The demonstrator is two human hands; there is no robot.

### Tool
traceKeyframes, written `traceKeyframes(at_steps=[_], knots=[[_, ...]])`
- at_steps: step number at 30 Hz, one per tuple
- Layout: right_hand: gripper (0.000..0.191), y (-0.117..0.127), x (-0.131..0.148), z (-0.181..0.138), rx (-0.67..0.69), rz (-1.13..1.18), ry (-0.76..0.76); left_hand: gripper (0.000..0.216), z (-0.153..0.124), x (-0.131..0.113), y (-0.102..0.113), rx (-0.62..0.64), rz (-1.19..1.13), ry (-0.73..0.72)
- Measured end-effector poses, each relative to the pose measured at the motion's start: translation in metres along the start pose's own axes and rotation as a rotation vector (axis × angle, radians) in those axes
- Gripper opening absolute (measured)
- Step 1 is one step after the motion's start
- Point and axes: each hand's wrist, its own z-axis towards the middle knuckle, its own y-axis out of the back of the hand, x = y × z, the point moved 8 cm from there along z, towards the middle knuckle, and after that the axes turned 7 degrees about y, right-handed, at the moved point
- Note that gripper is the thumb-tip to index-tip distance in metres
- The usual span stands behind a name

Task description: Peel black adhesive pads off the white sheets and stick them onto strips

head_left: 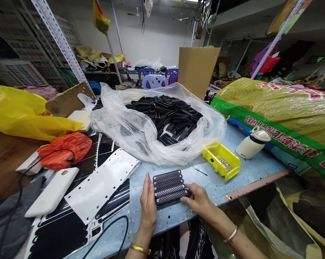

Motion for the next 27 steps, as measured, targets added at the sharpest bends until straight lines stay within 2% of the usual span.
traceKeyframes(at_steps=[7, 10, 13, 16, 18, 20, 22, 25, 27], knots=[[0.032, 0.002, 0.000, 0.000, -0.007, -0.024, 0.015, 0.062, -0.002, -0.005, -0.011, 0.050, 0.108, -0.002], [0.041, 0.006, -0.002, 0.000, -0.021, -0.001, 0.008, 0.062, -0.001, -0.004, -0.009, 0.051, 0.082, 0.015], [0.043, 0.027, 0.001, -0.002, -0.151, 0.043, 0.014, 0.061, -0.007, -0.008, 0.001, 0.029, 0.097, 0.029], [0.032, 0.057, 0.021, -0.002, -0.348, 0.102, 0.138, 0.057, -0.020, -0.021, 0.018, 0.033, 0.206, -0.026], [0.024, 0.060, 0.041, 0.007, -0.349, 0.128, 0.250, 0.051, -0.028, -0.031, 0.033, 0.025, 0.321, -0.111], [0.019, 0.047, 0.065, 0.024, -0.279, 0.125, 0.371, 0.042, -0.035, -0.045, 0.056, -0.090, 0.475, -0.237], [0.019, 0.022, 0.092, 0.050, -0.183, 0.080, 0.465, 0.034, -0.043, -0.056, 0.077, -0.192, 0.580, -0.352], [0.026, -0.028, 0.129, 0.102, -0.046, -0.048, 0.503, 0.030, -0.053, -0.060, 0.086, -0.177, 0.614, -0.429], [0.032, -0.066, 0.151, 0.139, 0.095, -0.092, 0.463, 0.030, -0.057, -0.060, 0.087, -0.182, 0.561, -0.429]])
